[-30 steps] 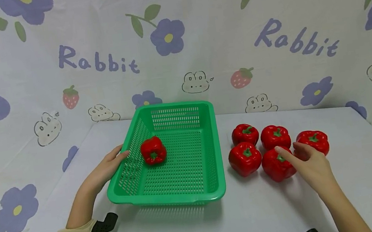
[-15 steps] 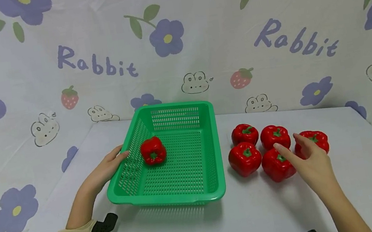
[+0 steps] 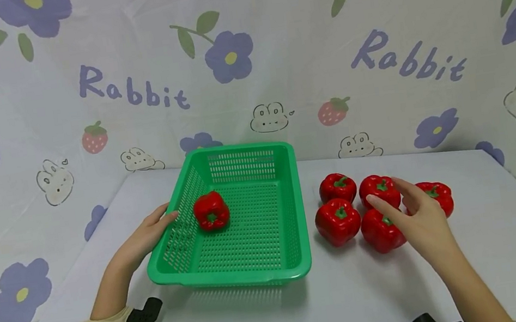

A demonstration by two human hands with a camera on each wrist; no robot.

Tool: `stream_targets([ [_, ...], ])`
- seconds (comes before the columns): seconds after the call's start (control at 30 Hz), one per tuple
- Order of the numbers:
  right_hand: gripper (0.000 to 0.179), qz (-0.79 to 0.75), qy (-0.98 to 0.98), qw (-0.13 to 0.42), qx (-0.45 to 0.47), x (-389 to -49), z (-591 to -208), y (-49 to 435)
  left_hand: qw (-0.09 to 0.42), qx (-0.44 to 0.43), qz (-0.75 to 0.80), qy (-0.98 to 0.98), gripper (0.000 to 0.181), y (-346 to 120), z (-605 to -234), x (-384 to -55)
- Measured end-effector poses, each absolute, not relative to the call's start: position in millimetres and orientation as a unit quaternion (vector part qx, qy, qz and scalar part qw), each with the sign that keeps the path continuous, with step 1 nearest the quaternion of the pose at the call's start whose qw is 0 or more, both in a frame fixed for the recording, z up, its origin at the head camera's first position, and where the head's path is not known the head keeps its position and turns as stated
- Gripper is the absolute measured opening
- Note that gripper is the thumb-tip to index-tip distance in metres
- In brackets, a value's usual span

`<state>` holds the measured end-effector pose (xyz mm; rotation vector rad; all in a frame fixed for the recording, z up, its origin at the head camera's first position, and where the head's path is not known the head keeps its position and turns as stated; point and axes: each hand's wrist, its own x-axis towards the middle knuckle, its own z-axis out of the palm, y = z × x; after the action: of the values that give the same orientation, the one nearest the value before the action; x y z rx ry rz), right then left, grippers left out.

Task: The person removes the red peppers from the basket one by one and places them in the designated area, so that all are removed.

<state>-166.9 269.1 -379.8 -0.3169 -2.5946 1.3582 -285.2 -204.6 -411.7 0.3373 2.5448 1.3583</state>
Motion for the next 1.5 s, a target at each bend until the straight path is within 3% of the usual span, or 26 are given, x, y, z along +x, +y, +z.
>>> stream_targets([
  [1.5,0.084,0.510,-0.855,0.075,0.064,-231,-358,177,0.127,0.128,0.473,0.862,0.066,-203,-410,-286],
])
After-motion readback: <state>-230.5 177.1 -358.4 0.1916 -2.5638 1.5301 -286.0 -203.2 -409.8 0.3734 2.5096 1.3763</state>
